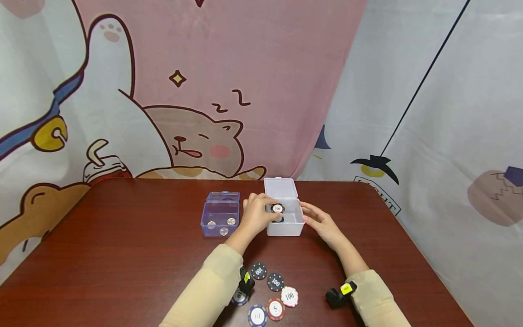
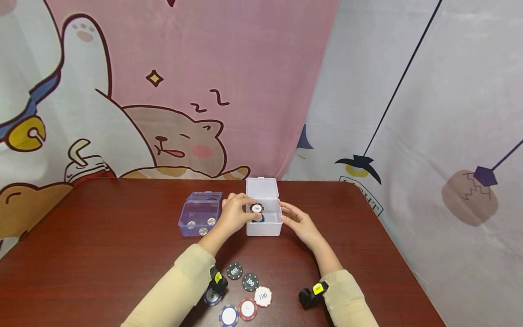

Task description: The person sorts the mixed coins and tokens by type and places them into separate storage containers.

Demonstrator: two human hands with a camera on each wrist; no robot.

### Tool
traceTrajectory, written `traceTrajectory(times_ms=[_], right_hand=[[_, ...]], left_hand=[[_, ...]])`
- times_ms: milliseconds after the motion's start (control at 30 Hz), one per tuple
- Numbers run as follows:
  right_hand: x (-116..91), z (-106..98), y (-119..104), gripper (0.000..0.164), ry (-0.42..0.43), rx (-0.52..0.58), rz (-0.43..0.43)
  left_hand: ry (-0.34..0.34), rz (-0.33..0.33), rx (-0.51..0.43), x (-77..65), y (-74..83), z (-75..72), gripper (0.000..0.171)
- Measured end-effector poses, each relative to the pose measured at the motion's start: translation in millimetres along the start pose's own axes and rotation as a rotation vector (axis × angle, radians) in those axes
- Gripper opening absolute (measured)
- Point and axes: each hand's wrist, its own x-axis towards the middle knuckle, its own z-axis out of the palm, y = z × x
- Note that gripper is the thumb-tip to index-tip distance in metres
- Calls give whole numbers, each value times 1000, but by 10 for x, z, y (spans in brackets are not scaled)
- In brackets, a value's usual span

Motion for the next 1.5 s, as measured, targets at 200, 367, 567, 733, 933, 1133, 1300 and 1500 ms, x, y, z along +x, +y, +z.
traceTrajectory(times_ms=[200,367,567,733,933,1133,1300,1500], right_hand=[[2,-7,-14,48,-4,-11,4],[8,-13,-13,48,2,-15,4],[-2,-8,10,48,-6,-4,4],[-11,-3,7,47,-4,11,-3],[-12,-2,-9,47,-12,20,-8],[2,-2,-8,48,-15,7,-10],[2,0,-18,47,-12,10,-12],[1,-6,14,47,-12,-4,-22]], left_hand=[[-10,-26,13,31,-21,40,39],[-12,-36,31,30,-17,41,39],[0,-35,28,0,-18,41,42],[-6,-35,14,-11,-23,51,44],[-1,-35,-89,-26,-33,25,44],[43,-14,-189,-83,-41,-50,44],[28,-15,-245,-166,-9,-120,45],[22,-7,-291,-272,37,-189,45]])
